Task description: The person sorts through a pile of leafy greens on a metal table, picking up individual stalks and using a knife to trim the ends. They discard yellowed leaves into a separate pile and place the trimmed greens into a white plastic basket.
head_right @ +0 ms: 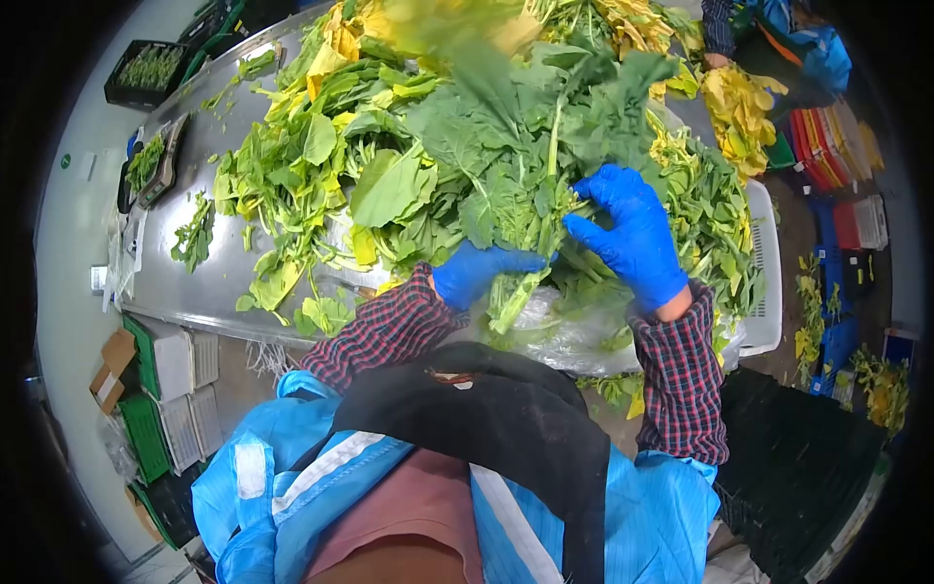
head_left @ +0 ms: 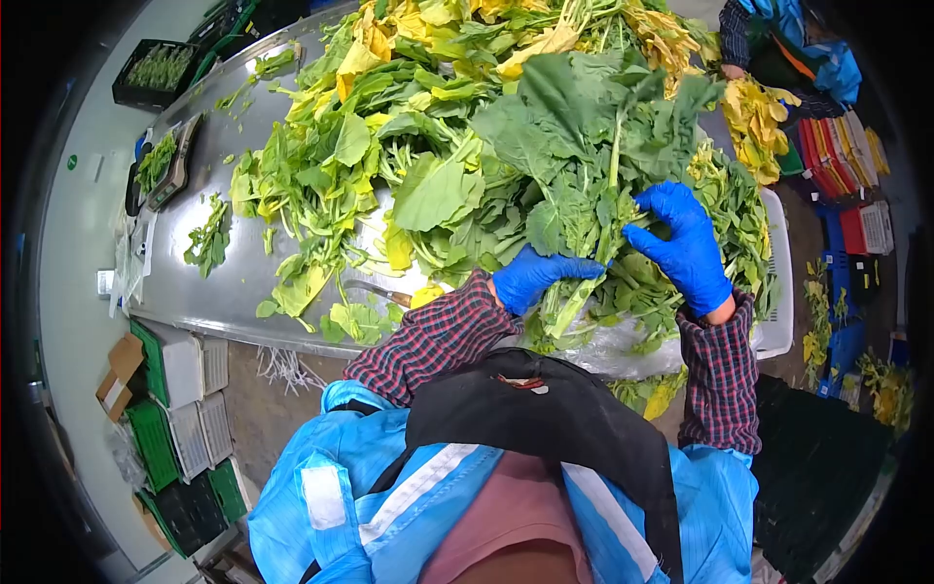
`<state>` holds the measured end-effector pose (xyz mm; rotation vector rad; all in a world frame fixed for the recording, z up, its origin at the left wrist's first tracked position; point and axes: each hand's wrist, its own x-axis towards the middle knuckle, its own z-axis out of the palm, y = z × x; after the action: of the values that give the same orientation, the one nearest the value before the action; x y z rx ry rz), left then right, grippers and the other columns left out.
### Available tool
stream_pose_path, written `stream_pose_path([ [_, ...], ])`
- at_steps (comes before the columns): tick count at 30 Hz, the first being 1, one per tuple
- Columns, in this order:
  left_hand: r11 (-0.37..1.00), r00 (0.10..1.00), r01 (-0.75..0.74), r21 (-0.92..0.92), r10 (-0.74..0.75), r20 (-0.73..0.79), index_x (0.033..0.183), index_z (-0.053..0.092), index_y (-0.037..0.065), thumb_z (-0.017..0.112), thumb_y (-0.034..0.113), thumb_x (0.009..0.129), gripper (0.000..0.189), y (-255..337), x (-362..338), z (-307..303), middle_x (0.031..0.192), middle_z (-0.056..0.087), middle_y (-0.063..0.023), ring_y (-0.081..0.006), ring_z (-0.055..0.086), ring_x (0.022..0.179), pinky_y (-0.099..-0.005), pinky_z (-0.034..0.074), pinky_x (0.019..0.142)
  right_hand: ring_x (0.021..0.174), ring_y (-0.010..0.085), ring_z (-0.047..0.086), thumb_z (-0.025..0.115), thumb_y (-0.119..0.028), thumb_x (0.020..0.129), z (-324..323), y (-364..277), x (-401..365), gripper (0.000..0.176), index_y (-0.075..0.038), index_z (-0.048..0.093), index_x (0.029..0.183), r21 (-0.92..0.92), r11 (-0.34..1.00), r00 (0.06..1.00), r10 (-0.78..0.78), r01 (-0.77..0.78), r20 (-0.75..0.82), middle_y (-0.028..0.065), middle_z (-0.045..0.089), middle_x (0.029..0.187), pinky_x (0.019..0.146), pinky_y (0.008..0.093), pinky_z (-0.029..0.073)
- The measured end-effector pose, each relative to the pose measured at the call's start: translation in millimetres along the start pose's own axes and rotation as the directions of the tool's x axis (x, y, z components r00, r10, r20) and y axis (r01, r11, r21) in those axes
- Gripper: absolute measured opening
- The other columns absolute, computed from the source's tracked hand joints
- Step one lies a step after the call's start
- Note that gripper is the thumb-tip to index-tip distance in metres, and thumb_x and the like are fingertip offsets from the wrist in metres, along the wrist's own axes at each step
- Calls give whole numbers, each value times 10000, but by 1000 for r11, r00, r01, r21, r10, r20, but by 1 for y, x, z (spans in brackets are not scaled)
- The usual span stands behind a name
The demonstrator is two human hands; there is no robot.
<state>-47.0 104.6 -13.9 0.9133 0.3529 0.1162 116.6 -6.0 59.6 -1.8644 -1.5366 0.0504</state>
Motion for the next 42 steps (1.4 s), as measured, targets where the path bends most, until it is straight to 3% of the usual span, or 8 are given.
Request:
stream_pose_path([
  [12,989,989,-143,45,144,-34,1181,489,38,712,39,730,503,-10,5,6,1076,581,-35,-122,549,953,-270,453,850,792,254,515,690,-160,550,22,-1,-20,282,-106,527,773,-456,871,983,-176,183,60,55,518,790,791,392,380],
  [19,988,994,-111,-110,111,-3,1218,407,2,616,-23,792,475,-27,1,-4,1146,539,-119,-198,569,999,-331,479,884,756,281,556,620,-22,631,-23,77,-32,187,-48,587,813,-169,871,740,272,-461,-615,108,573,763,688,353,435],
  [22,991,990,-136,-15,136,-44,1231,354,14,639,-42,772,542,-35,13,-14,1190,504,-137,-234,568,1006,-366,486,882,746,248,567,672,-37,660,-51,38,-25,287,-44,612,940,-658,659,827,-96,-365,-555,91,593,819,707,337,448],
  [24,987,982,-155,-33,151,-109,1186,421,13,658,-15,766,483,-23,16,-2,1123,553,-116,-194,575,993,-332,481,885,672,161,558,696,-64,697,-37,2,-28,279,-37,616,963,12,949,749,257,-316,-611,69,608,810,647,270,447],
  [26,985,979,-171,21,172,-108,1129,491,14,682,12,756,420,-20,22,8,1054,590,-84,-150,577,958,-290,478,863,593,74,499,692,-75,734,-4,-28,-23,242,-27,620,960,341,903,850,383,-262,-362,36,610,778,552,215,411],
  [30,872,904,-391,296,424,-55,1120,521,-28,617,44,811,331,-20,20,18,1046,610,-96,-151,588,960,-277,475,851,551,35,452,679,-64,739,36,-10,-13,160,-22,609,876,419,814,831,516,-401,-208,-25,545,671,487,197,368],
  [34,993,986,-100,-63,90,-141,1098,530,13,703,-23,719,419,-18,9,14,1034,602,-61,-126,573,929,-287,465,854,535,36,450,627,-56,787,49,15,-21,92,-45,559,847,729,574,774,626,-372,-98,-43,486,647,490,190,362],
  [42,986,979,-107,-127,83,-185,1001,650,29,591,123,818,214,-28,15,2,984,639,-63,-122,580,901,-266,436,806,745,150,550,581,-29,763,63,27,-60,187,-57,531,941,617,742,826,503,-263,-254,55,539,852,600,296,480],
])
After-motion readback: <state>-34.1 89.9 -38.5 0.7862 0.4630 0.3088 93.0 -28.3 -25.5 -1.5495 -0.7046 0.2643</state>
